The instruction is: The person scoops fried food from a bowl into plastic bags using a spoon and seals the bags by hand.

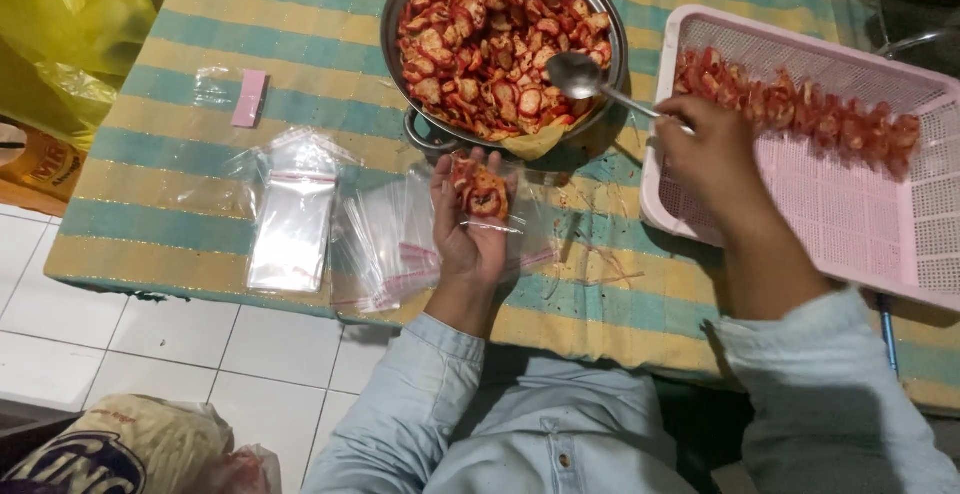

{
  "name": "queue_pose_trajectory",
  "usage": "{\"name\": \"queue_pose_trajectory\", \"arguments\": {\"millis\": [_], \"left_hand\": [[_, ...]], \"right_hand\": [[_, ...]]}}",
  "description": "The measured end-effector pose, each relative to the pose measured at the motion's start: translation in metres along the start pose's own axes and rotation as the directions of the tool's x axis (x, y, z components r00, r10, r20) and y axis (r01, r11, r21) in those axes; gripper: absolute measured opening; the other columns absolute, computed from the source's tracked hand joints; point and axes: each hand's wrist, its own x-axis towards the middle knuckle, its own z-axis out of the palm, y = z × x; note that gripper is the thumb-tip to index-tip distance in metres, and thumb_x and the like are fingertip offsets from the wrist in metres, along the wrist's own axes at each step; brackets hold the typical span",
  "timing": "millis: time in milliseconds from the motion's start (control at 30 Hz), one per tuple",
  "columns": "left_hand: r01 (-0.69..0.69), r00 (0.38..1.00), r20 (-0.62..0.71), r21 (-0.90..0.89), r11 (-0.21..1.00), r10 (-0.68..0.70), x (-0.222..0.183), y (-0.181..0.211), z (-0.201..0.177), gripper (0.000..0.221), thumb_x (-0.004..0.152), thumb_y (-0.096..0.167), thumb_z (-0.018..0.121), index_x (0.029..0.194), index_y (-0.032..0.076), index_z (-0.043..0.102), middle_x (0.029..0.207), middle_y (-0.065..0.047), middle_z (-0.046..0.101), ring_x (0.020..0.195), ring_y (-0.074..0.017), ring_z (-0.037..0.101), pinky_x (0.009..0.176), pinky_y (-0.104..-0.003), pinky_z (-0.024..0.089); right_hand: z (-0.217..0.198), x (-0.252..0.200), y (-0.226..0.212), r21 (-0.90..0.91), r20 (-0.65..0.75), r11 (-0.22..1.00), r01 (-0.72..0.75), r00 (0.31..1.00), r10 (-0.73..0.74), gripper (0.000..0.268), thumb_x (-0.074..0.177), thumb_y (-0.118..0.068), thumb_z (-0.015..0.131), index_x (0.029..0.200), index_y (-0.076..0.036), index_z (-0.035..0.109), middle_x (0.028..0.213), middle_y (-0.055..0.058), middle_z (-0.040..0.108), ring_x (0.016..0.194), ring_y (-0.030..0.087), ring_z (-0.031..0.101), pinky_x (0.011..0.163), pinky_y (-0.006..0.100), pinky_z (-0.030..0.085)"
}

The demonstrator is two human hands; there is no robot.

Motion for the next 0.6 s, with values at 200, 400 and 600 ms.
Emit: {"name": "queue_pose_trajectory", "arguments": {"millis": [200,400,600], "left_hand": [[0.032,0.999,0.037,0.040,0.999,-0.034,0.003,-0.001,-0.011,0.033,0.102,0.021,0.058,0.136,0.022,0.057,0.147,-0.022,0.056,0.138,-0.0415,0.052,0.102,-0.062,0.053],[0.148,0.989,0.010,0.068,0.987,-0.150,0.000,0.008,-0.008,0.033,0.098,0.018,0.061,0.131,0.019,0.064,0.147,-0.021,0.057,0.143,-0.0413,0.049,0.107,-0.065,0.047],[0.363,0.931,-0.021,-0.017,0.932,-0.363,-0.006,0.008,-0.006,0.040,0.098,0.027,0.063,0.137,0.017,0.061,0.155,-0.024,0.049,0.144,-0.0431,0.046,0.110,-0.066,0.042]], "right_hand": [[0.061,0.031,0.017,-0.073,0.052,0.925,0.372,0.928,-0.369,0.025,0.099,-0.014,0.063,0.122,-0.007,0.072,0.116,0.019,0.072,0.113,0.040,0.066,0.099,0.051,0.051],[0.087,0.047,0.071,-0.508,-0.075,0.615,0.603,0.680,-0.730,0.041,0.085,-0.019,0.080,0.125,-0.017,0.071,0.123,0.009,0.067,0.126,0.033,0.059,0.102,0.050,0.046],[0.065,-0.042,0.024,0.098,-0.037,0.621,0.778,0.626,-0.779,0.056,0.079,0.004,0.076,0.131,-0.018,0.070,0.143,0.017,0.060,0.141,0.051,0.045,0.117,0.062,0.036]]}}
